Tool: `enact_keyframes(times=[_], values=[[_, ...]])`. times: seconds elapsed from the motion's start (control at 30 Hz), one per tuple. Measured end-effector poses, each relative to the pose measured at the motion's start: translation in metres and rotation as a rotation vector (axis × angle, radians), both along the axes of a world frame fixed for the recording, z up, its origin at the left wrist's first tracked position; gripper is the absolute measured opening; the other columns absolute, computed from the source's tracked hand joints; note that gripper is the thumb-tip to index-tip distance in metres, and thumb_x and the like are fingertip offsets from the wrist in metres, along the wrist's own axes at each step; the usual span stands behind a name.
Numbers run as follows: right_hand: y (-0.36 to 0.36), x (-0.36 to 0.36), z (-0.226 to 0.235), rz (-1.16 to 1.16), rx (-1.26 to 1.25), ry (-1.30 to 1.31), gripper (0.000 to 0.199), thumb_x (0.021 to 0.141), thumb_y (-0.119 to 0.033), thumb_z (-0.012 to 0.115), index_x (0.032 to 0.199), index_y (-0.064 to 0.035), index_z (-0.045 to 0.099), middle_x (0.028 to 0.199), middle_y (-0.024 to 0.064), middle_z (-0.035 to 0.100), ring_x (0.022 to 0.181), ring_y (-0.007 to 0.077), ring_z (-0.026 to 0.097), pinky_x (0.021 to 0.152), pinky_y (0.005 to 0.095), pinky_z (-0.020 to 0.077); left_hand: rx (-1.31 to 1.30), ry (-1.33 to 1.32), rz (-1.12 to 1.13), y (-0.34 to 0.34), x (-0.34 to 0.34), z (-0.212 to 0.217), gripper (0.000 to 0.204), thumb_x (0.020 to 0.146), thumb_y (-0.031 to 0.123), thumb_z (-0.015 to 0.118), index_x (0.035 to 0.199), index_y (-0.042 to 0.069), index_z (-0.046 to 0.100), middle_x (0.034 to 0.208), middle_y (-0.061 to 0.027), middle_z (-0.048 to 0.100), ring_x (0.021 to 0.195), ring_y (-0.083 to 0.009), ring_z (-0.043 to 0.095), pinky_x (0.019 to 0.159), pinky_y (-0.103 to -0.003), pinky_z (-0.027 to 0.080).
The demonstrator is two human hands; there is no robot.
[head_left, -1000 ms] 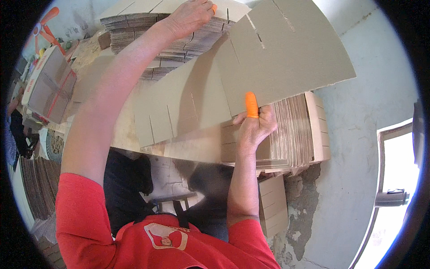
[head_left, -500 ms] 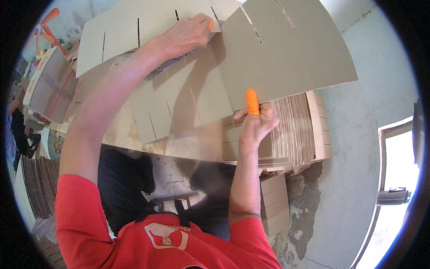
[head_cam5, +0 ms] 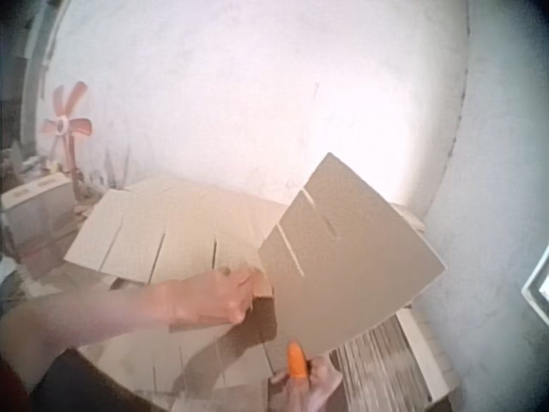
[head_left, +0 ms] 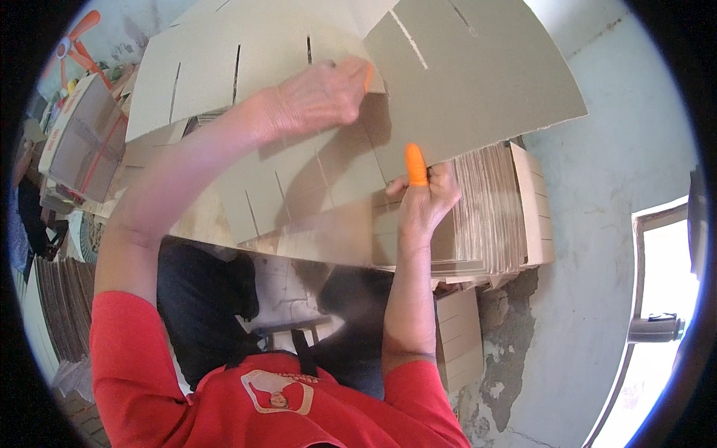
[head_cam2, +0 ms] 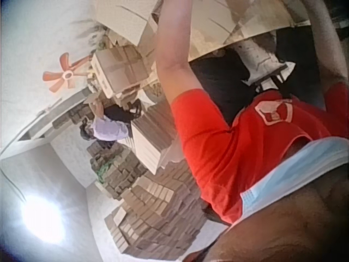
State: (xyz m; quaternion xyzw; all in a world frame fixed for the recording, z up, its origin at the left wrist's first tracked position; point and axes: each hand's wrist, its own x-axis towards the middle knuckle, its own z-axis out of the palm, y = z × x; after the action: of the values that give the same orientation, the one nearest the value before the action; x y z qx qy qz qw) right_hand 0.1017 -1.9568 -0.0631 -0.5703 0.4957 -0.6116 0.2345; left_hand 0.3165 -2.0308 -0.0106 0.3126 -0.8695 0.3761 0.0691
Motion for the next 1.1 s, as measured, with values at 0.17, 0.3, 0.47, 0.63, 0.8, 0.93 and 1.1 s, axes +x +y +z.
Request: enact_keyframes(times=[0.17, 0.3, 0.47, 0.63, 0.8, 0.93, 1.1], values=[[0.004, -0.015, 0.017, 0.038, -0.027, -0.003, 0.008, 0.073, 0.007, 0.068, 0.079, 0.0017, 0.065, 0.058, 0.0057, 0.06, 0.049, 0.0108, 0.054, 0.046, 0.0266, 0.0427, 0.028, -0.088, -0.014, 0.029, -0.01, 0.006, 0.027, 0.071, 0.011, 0.066, 0.087, -0.01, 0.069, 0.112, -0.0213, 0.061, 0.104, -0.0268, 0.055, 0.065, -0.028, 0.056], [0.009, -0.02, 0.02, -0.051, -0.1, 0.214, 0.011, 0.064, 0.011, 0.066, 0.069, 0.0017, 0.063, 0.058, 0.0067, 0.058, 0.053, 0.0103, 0.054, 0.048, 0.0276, 0.0421, 0.166, -0.007, -0.095, 0.067, -0.026, -0.016, 0.024, 0.069, 0.015, 0.069, 0.082, -0.005, 0.071, 0.103, -0.0199, 0.064, 0.104, -0.0266, 0.055, 0.065, -0.032, 0.056], [-0.005, 0.0, -0.005, -0.064, 0.004, 0.043, 0.014, 0.062, 0.013, 0.062, 0.072, 0.0036, 0.062, 0.057, 0.0083, 0.059, 0.052, 0.0113, 0.055, 0.047, 0.0302, 0.043, 0.401, 0.284, -0.144, 0.109, -0.042, -0.05, 0.03, 0.077, 0.028, 0.072, 0.086, -0.001, 0.072, 0.103, -0.0179, 0.066, 0.102, -0.0265, 0.057, 0.069, -0.038, 0.055], [0.0, -0.005, -0.005, -0.054, 0.039, 0.069, 0.019, 0.057, 0.014, 0.058, 0.074, 0.0069, 0.063, 0.052, 0.01, 0.059, 0.045, 0.014, 0.056, 0.041, 0.0308, 0.0436, 0.061, 0.749, -0.065, 0.009, -0.008, -0.007, 0.054, 0.084, 0.036, 0.069, 0.119, -0.003, 0.059, 0.116, -0.0121, 0.064, 0.106, -0.029, 0.057, 0.085, -0.038, 0.051], [-0.004, 0.002, -0.003, -0.043, 0.041, 0.102, 0.016, 0.06, 0.016, 0.05, 0.069, 0.0056, 0.058, 0.047, 0.0079, 0.054, 0.04, 0.015, 0.055, 0.038, 0.0297, 0.0424, -0.196, 0.368, 0.281, -0.11, 0.041, 0.012, 0.044, 0.088, 0.022, 0.066, 0.123, -0.002, 0.053, 0.121, -0.0113, 0.058, 0.11, -0.0292, 0.053, 0.095, -0.042, 0.043], [-0.006, -0.002, -0.007, -0.06, -0.009, 0.066, 0.013, 0.059, 0.016, 0.049, 0.062, 0.0048, 0.054, 0.048, 0.0082, 0.051, 0.039, 0.0157, 0.052, 0.037, 0.03, 0.0407, 0.04, 0.277, 0.282, -0.129, 0.045, 0.018, 0.023, 0.084, 0.011, 0.062, 0.103, -0.002, 0.058, 0.11, -0.0114, 0.057, 0.1, -0.0286, 0.056, 0.09, -0.042, 0.046], [-0.005, -0.006, -0.011, -0.052, 0.065, 0.045, 0.016, 0.05, 0.016, 0.056, 0.062, 0.0057, 0.055, 0.053, 0.0091, 0.054, 0.044, 0.0163, 0.052, 0.04, 0.0308, 0.041, -0.096, 0.444, 0.129, -0.121, 0.038, 0.022, 0.013, 0.079, 0.017, 0.061, 0.074, 0.004, 0.06, 0.073, -0.0142, 0.058, 0.086, -0.0324, 0.059, 0.073, -0.043, 0.052]])
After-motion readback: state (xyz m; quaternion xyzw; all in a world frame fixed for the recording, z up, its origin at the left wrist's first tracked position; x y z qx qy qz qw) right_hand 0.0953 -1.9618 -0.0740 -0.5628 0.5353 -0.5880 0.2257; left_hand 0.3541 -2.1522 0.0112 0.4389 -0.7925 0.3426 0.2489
